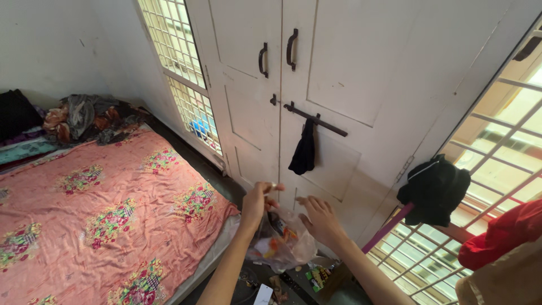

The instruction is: The person collects trash and debris into a plastic bag, then uses a broom and dustpan to sweep up the remaining small pieces on the floor.

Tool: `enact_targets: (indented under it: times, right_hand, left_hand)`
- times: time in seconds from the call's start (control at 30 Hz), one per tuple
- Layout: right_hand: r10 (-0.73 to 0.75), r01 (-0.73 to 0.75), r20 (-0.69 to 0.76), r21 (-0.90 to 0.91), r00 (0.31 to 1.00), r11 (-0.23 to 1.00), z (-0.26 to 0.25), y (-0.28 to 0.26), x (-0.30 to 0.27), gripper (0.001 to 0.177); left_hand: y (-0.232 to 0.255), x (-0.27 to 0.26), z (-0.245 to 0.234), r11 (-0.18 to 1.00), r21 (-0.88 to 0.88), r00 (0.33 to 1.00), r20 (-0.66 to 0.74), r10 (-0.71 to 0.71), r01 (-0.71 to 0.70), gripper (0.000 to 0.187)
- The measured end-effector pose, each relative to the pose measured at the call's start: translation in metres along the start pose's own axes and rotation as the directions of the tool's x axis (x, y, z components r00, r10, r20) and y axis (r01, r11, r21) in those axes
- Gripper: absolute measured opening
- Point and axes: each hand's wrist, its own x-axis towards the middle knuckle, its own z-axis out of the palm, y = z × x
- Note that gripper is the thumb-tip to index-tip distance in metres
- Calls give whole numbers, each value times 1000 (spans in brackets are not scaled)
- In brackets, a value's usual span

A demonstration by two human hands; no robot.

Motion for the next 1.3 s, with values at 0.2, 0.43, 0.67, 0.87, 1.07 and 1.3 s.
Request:
enact_targets:
  times: [0.2, 0.43, 0.67, 0.87, 1.07, 1.3]
  right_hand:
    - [21, 17, 114, -325, 993, 946, 11, 26, -13, 23]
    - [391, -269, 440, -314, 809, 911, 6, 23, -14, 42]
    - [89, 52, 406, -323, 909, 945, 10, 34, -20, 17]
    - [18, 90, 334, -306, 943, 948, -9, 42, -10, 13]
    - [-58, 142, 295, -271, 954, 952, -31, 68, 4, 7]
    - [12, 84, 270, -339, 963, 937, -57, 110, 13, 8]
  left_hand:
    - [10, 16, -34, 992, 76, 985, -130, 112, -102, 46]
    - [0, 24, -53, 998, -32, 979, -200, 49, -57, 58]
    - [-23, 38, -70, 998, 46, 964, -261, 61, -51, 57]
    - [-28, 33, -70, 966, 257, 932, -358, 62, 34, 63]
    - [-62, 65, -71, 999, -44, 946, -324, 14, -30, 53]
    - [-63, 79, -45, 999, -20, 950, -309, -41, 36, 55]
